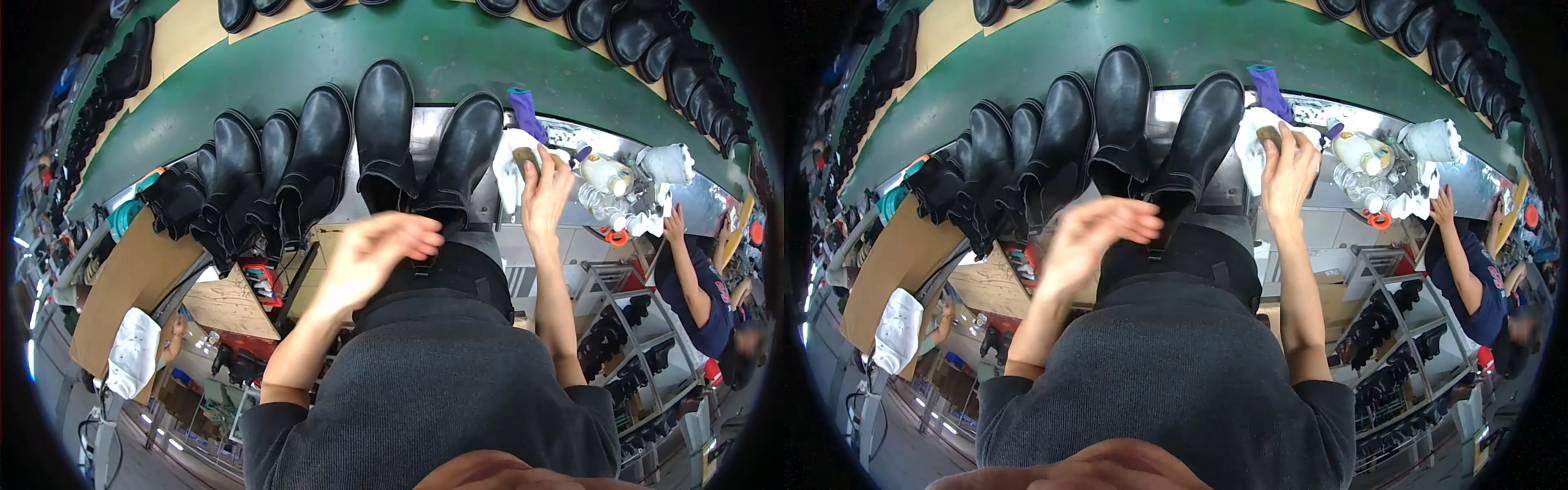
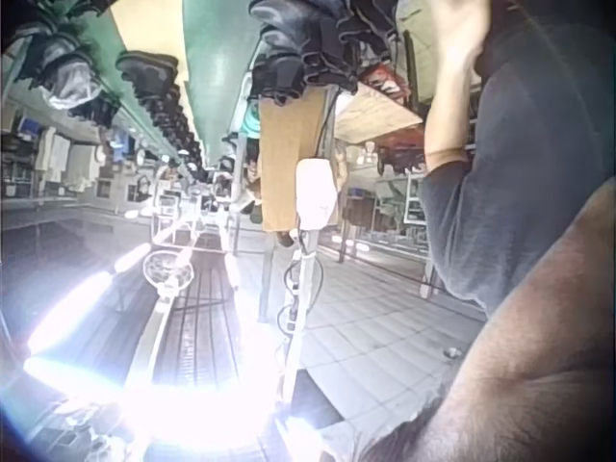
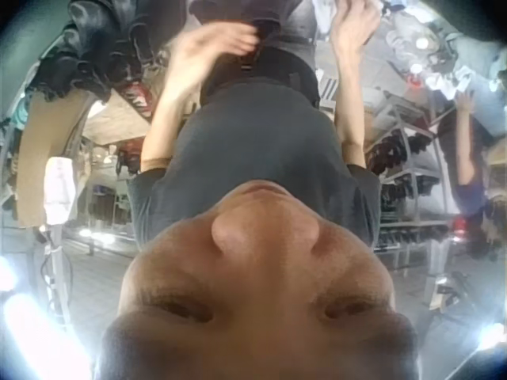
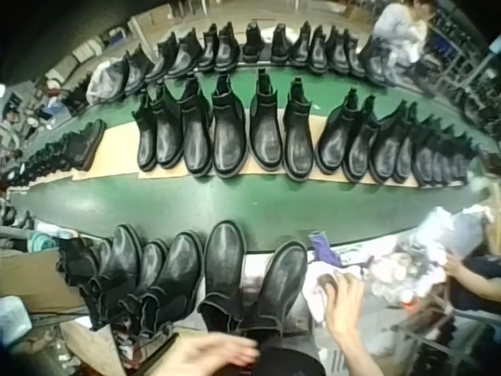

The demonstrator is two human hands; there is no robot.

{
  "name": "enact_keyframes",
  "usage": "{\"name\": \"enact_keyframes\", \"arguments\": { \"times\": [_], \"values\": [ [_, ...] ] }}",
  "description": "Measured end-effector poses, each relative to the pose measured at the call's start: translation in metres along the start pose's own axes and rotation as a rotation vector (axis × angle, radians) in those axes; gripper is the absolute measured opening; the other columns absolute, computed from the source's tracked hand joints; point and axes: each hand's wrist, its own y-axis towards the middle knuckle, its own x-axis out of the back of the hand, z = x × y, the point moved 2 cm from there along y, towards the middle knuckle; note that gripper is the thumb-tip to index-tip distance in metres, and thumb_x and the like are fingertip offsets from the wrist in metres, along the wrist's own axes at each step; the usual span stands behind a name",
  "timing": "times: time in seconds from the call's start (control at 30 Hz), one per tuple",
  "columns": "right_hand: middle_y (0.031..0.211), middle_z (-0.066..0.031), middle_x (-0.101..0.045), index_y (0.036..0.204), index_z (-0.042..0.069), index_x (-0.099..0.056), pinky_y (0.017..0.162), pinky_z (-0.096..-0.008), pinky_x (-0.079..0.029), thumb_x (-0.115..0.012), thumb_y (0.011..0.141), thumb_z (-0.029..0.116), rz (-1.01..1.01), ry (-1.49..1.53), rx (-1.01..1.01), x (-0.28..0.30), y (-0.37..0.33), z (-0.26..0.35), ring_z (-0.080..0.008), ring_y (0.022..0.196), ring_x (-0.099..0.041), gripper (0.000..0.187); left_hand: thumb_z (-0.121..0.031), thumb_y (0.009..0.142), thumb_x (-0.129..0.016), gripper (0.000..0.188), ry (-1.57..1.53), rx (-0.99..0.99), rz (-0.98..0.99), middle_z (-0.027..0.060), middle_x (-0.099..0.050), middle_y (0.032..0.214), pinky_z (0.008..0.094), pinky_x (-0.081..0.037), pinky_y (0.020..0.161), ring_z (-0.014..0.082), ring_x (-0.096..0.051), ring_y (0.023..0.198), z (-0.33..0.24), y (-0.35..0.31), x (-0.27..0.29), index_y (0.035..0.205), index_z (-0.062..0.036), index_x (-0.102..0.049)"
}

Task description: The person picks up a pair of black leather boots and walks to a workstation. They use a white cloth to wipe the surface of the boots, focusing on the upper leather and the zipper area. The person handles the boots one at a time, turning them over to clean different sides before placing them back on the table.

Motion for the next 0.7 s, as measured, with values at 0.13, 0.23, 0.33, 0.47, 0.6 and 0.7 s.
{"name": "enact_keyframes", "arguments": {
  "times": [0.13, 0.23, 0.33, 0.47, 0.6, 0.7],
  "values": [
    [0.088, -0.0194, -0.062, 0.107, -0.001, -0.058, 0.072, -0.0400, -0.046, -0.052, 0.092, 0.044, 0.536, 0.451, -0.584, 0.012, -0.043, 0.044, -0.0269, 0.078, -0.058, 0.049, -0.031, 0.096, -0.045, 0.043, 0.206, -0.223, -0.579, 0.0160, -0.058, 0.120, 0.0347, -0.040, 0.096, 0.0221, -0.054, 0.111, -0.005, 0.033, 0.069, 0.123, 0.0028, -0.053],
    [0.106, -0.0207, -0.060, 0.119, -0.008, -0.052, 0.092, -0.0337, -0.040, -0.034, 0.089, 0.069, 0.661, 0.649, -0.809, -0.062, -0.087, 0.036, -0.0257, 0.102, -0.056, 0.084, -0.041, 0.087, -0.058, 0.056, -0.059, 0.062, -0.607, 0.0130, -0.053, 0.126, 0.0350, -0.038, 0.097, 0.0258, -0.050, 0.114, 0.050, 0.089, 0.084, 0.128, -0.0031, -0.048],
    [0.123, -0.0184, -0.051, 0.130, -0.007, -0.041, 0.101, -0.0346, -0.033, -0.049, 0.084, 0.067, 0.578, 1.012, -1.030, -0.078, -0.078, 0.045, -0.0269, 0.116, -0.048, 0.088, -0.038, 0.078, -0.070, 0.057, -0.202, 0.079, -0.460, 0.0108, -0.055, 0.116, 0.0337, -0.041, 0.093, 0.0229, -0.053, 0.107, 0.074, 0.109, 0.092, 0.118, -0.0031, -0.050],
    [0.129, -0.0211, -0.045, 0.136, -0.007, -0.029, 0.101, -0.0351, -0.034, -0.065, 0.079, 0.056, 0.465, 1.154, -0.878, -0.062, -0.054, 0.071, -0.0278, 0.118, -0.046, 0.092, -0.035, 0.073, -0.077, 0.079, -0.117, -0.015, -0.352, 0.0133, -0.052, 0.115, 0.0358, -0.039, 0.096, 0.0225, -0.051, 0.110, 0.064, 0.103, 0.075, 0.128, 0.0028, -0.033],
    [0.124, -0.0172, -0.049, 0.133, -0.004, -0.037, 0.097, -0.0319, -0.038, -0.059, 0.086, 0.050, 0.339, 1.430, -0.696, -0.054, -0.022, 0.054, -0.0225, 0.115, -0.048, 0.074, -0.051, 0.080, -0.067, 0.095, -0.116, -0.188, -0.327, 0.0180, -0.038, 0.132, 0.0372, -0.028, 0.106, 0.0250, -0.038, 0.125, 0.055, 0.099, 0.063, 0.139, -0.0004, -0.013],
    [0.120, -0.0086, -0.053, 0.127, -0.001, -0.046, 0.096, -0.0300, -0.039, -0.051, 0.092, 0.047, 0.335, 1.555, -0.600, -0.049, 0.016, 0.048, -0.0172, 0.111, -0.050, 0.060, -0.064, 0.088, -0.048, 0.086, -0.056, -0.352, -0.323, 0.0152, -0.036, 0.137, 0.0353, -0.029, 0.105, 0.0242, -0.037, 0.126, 0.034, 0.109, 0.061, 0.141, -0.0036, -0.018]
  ]
}}
